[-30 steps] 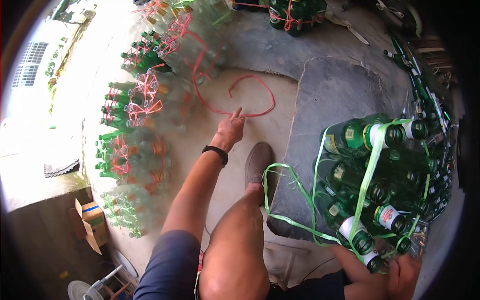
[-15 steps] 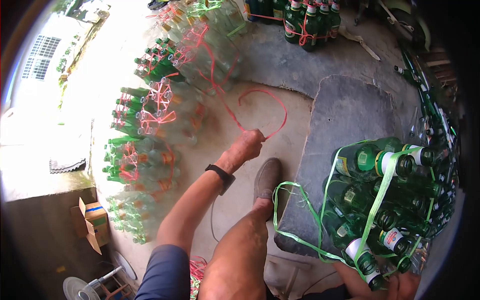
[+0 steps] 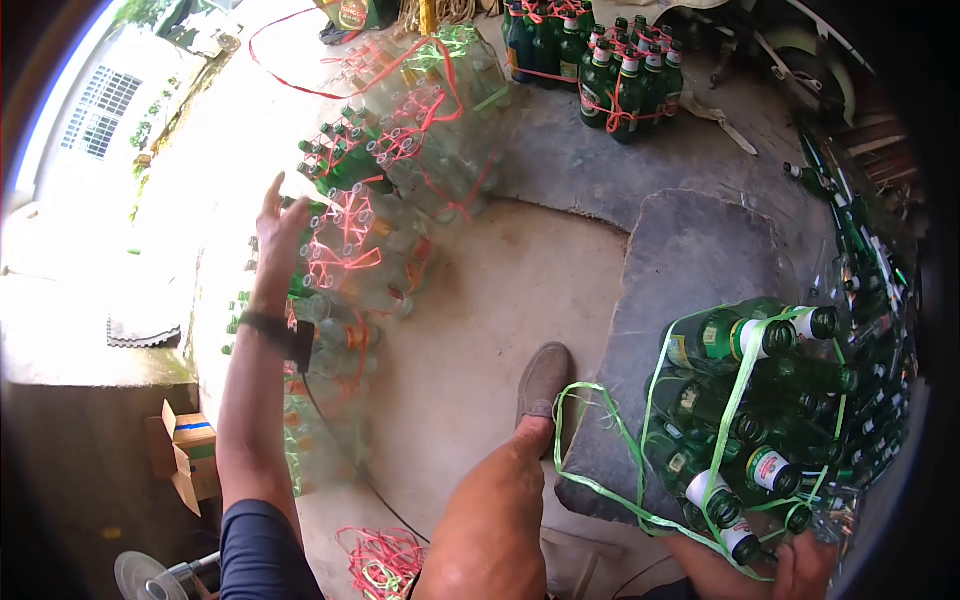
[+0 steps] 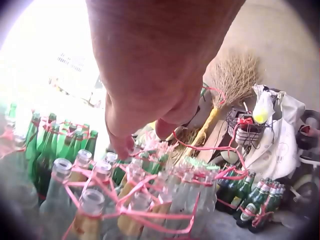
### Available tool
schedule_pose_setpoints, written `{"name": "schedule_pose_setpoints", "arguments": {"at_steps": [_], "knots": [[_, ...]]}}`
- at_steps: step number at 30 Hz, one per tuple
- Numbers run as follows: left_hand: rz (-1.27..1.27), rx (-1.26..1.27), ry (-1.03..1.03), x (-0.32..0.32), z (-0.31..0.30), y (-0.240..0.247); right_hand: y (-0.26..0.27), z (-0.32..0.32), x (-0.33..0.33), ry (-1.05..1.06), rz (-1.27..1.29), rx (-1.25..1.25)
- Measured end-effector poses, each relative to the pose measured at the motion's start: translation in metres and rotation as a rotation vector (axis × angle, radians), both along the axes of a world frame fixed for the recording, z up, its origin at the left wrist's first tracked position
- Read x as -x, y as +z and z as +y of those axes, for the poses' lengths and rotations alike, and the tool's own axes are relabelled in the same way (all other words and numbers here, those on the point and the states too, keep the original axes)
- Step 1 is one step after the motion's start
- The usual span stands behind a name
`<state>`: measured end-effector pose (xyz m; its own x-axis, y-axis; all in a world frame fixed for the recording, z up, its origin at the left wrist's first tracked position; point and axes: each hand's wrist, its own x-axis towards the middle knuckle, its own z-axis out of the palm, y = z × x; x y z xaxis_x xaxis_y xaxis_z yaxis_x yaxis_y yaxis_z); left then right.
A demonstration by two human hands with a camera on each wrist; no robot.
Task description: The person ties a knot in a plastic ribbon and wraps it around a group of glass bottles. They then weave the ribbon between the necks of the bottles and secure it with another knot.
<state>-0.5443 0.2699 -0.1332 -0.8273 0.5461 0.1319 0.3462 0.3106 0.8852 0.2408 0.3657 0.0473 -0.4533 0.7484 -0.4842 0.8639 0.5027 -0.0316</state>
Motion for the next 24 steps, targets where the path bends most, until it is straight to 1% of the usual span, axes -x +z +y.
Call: {"name": "schedule_pose_setpoints", "arguments": {"at_steps": [1,2,3,5,6,8,9,10,11,12,13,14,15,17,18,19,21,22,23,24], "knots": [[-0.075,-0.008,0.051,-0.012,-0.016,-0.018,0.001,0.001,0.001,-0.069,-0.04,0.057],[-0.084,0.103,0.136,-0.023,-0.031,-0.033,0.003,0.002,0.001,-0.132,-0.084,0.118],[-0.138,0.18,0.137,-0.046,-0.039,-0.03,0.001,0.0,-0.007,-0.128,-0.089,0.123],[-0.178,0.089,0.056,-0.058,-0.051,-0.05,-0.015,-0.008,-0.035,0.188,-0.026,-0.1],[-0.167,0.043,0.026,-0.063,-0.055,-0.051,-0.019,-0.01,-0.041,0.19,-0.023,-0.1],[-0.141,0.044,0.055,-0.065,-0.056,-0.049,-0.023,-0.013,-0.05,0.321,0.024,-0.21],[-0.12,0.047,0.08,-0.065,-0.055,-0.049,-0.019,-0.013,-0.042,0.316,0.026,-0.214],[-0.078,0.045,0.08,-0.065,-0.054,-0.048,-0.011,-0.008,-0.025,0.22,0.063,-0.14],[-0.076,0.039,0.075,-0.073,-0.051,-0.038,-0.004,-0.004,-0.01,0.125,0.1,-0.067],[-0.119,0.078,0.063,-0.087,-0.047,-0.021,0.003,-0.002,0.003,0.122,0.101,-0.072],[-0.161,0.118,0.052,-0.096,-0.046,-0.01,0.01,-0.001,0.014,0.07,0.054,-0.038],[-0.184,0.132,0.044,-0.1,-0.048,-0.006,0.014,0.0,0.02,0.016,0.006,-0.002],[-0.183,0.129,0.04,-0.104,-0.051,-0.003,0.012,0.0,0.019,0.013,0.008,-0.006],[-0.328,0.086,-0.046,-0.118,-0.053,0.008,0.007,0.0,0.015,-0.077,0.117,0.088],[-0.334,0.082,-0.069,-0.13,-0.052,0.017,0.015,0.003,0.025,-0.048,0.033,0.11],[-0.332,0.075,-0.074,-0.142,-0.052,0.028,0.012,0.002,0.025,-0.052,0.034,0.103],[-0.446,0.085,-0.226,-0.194,-0.047,0.074,-0.007,-0.003,0.02,0.008,0.45,-0.027],[-0.447,0.081,-0.239,-0.218,-0.045,0.094,-0.009,0.0,0.02,0.011,0.462,-0.005],[-0.495,0.049,-0.323,-0.245,-0.046,0.113,-0.009,0.0,0.019,-0.006,0.456,-0.009],[-0.547,0.018,-0.403,-0.272,-0.049,0.134,-0.008,-0.001,0.019,0.021,0.473,-0.027]]}}
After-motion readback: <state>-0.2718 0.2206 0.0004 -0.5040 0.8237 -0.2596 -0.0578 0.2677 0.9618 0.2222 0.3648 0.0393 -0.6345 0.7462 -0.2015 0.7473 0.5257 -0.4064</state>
